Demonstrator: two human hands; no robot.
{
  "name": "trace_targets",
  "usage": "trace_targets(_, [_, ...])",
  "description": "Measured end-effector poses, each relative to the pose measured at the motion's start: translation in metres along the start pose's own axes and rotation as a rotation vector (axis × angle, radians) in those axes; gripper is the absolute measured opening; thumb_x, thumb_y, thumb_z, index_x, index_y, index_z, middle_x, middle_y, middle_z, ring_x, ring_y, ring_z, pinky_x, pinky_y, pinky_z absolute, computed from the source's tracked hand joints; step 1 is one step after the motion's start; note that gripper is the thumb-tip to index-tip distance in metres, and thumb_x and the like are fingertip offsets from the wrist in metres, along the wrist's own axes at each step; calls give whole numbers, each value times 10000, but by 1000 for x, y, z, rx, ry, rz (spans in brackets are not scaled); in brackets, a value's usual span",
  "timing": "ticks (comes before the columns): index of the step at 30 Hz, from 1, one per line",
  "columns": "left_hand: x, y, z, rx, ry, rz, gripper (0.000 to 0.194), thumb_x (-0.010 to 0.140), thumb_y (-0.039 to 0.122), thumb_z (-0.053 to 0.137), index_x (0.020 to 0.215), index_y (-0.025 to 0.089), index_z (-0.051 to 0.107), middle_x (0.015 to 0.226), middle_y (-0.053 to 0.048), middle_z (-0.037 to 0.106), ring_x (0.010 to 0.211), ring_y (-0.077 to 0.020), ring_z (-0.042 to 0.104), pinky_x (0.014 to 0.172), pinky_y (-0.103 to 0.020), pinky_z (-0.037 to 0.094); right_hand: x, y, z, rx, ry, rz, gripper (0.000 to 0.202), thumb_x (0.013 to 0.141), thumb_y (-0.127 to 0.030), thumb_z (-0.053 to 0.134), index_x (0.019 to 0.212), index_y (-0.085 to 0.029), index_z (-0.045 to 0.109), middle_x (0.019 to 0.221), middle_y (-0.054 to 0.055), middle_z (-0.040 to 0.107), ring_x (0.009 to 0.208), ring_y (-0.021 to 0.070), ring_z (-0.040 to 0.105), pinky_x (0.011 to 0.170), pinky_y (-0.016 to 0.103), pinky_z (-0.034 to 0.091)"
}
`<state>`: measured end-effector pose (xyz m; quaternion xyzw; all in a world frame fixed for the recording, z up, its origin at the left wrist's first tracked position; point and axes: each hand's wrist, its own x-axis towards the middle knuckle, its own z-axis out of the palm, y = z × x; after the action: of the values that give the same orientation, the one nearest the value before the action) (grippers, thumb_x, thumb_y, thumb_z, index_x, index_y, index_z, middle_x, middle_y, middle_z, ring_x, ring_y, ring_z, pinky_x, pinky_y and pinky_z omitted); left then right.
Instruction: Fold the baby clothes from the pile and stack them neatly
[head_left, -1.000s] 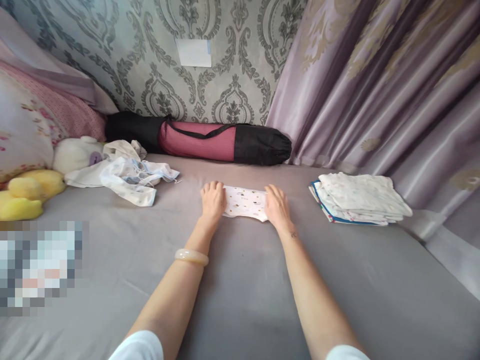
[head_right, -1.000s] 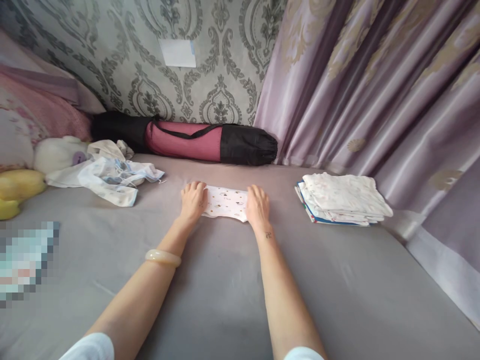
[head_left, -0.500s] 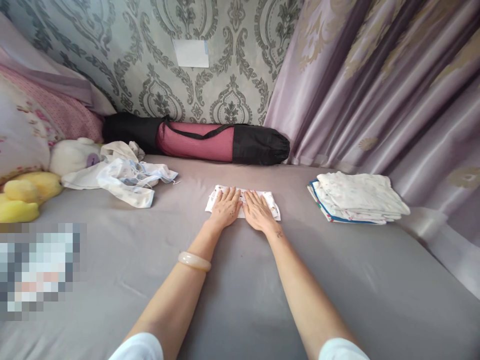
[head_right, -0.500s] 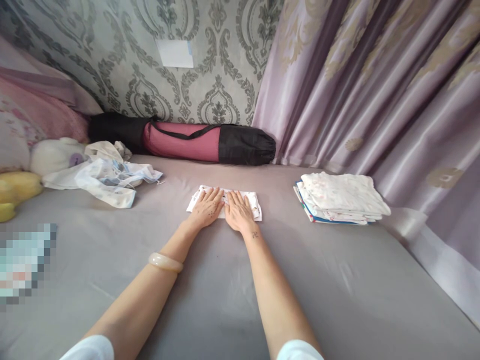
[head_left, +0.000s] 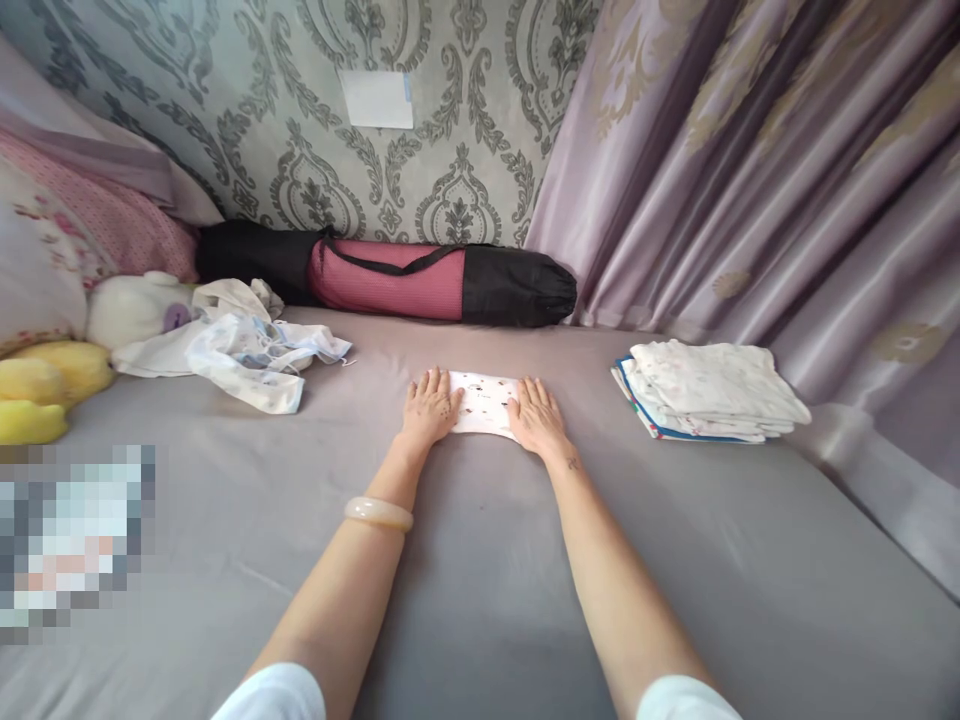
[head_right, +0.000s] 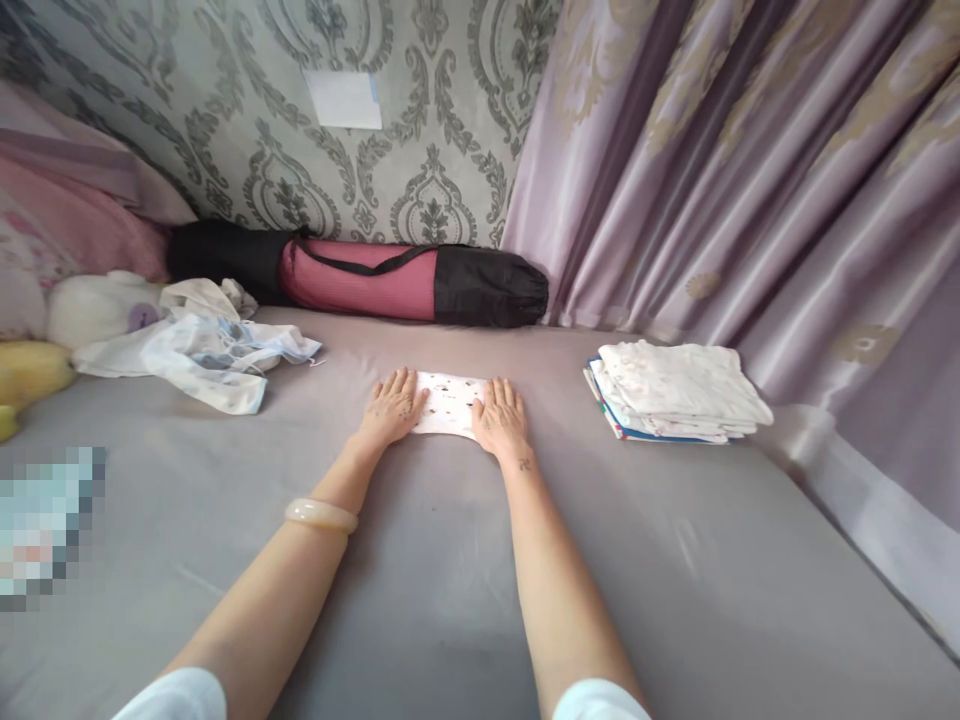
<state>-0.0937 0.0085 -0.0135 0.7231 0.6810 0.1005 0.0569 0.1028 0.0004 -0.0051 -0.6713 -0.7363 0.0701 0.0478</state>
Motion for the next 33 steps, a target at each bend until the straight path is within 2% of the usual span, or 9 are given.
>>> trace_targets(3, [3, -2, -3, -69, 42, -66, 579, 987, 411, 208, 1450, 104, 370, 1542, -167, 311, 1407, -287, 320, 1132, -445, 272, 2, 2, -2, 71, -11, -7, 599, 984, -366, 201, 1498, -69, 280, 1585, 109, 213, 1467, 252, 127, 1179, 426, 134])
trace_targets(6, [7, -10, -6, -103, 142, -157, 509, 964, 333, 293, 1370, 72, 452, 1440, -214, 448, 1305, -294, 461, 1066, -400, 357, 6, 11, -5, 221, 51, 28, 596, 976, -365, 231, 1483, -63, 308, 1569, 145, 249, 1448, 247, 210, 1162, 396, 209])
trace_targets(10, [7, -20, -15, -103, 158, -234, 433, 908, 367, 431, 1183, 65, 576, 1196, -230, 615, 1174, -333, 547, 990, -415, 405, 11, 28, -11, 299, 223, 255, 538, 940, -302, 318, 1388, -38, 456, 1392, 222, 496, 1309, 282, 450, 1079, 387, 342])
trace_targets(14, [2, -22, -28, -194, 49, -312, 428, 910, 438, 435, 1105, 93, 598, 1145, -218, 641, 1110, -307, 598, 910, -370, 448, 12, 38, -19, 231, 96, 400, 463, 906, -358, 409, 1191, -75, 639, 1171, 232, 649, 1126, 316, 599, 918, 378, 450])
trace_targets(21, [-3, -23, -42, -311, -109, -393, 466, 853, 527, 510, 1064, 124, 614, 1201, -213, 638, 1139, -318, 599, 855, -351, 468, 4, 32, -26, 259, -27, 373, 345, 830, -423, 550, 911, -140, 732, 990, 179, 726, 959, 274, 677, 753, 297, 480])
trace_targets(26, [-5, -25, -38, -337, -113, -348, 431, 854, 478, 511, 1074, 123, 617, 1187, -212, 646, 1138, -335, 597, 856, -365, 471, -5, 19, -26, 324, 19, 390, 320, 838, -325, 546, 1063, -141, 678, 1145, 179, 679, 1104, 279, 622, 871, 327, 469])
trace_targets(29, [-4, -30, -31, -358, -51, -276, 499, 852, 418, 512, 1237, 103, 542, 1165, -217, 657, 1099, -323, 621, 843, -362, 485, -12, 11, -29, 411, 76, 412, 444, 812, -246, 571, 1240, -127, 569, 1244, 204, 620, 1177, 297, 577, 937, 374, 451])
trace_targets(31, [-1, -35, -26, -382, 4, -205, 620, 826, 356, 534, 1384, 109, 423, 1184, -199, 655, 1069, -295, 638, 849, -343, 490, -17, 8, -31, 508, 94, 417, 554, 787, -195, 591, 1329, -143, 490, 1260, 190, 612, 1140, 287, 604, 929, 373, 465])
trace_targets(33, [2, -40, -22, -420, 18, -93, 599, 812, 322, 514, 1387, 165, 456, 1142, -126, 681, 1011, -255, 657, 855, -315, 488, -20, 8, -34, 634, 98, 409, 595, 784, -162, 589, 1362, -207, 457, 1256, 131, 627, 1028, 243, 661, 860, 335, 505])
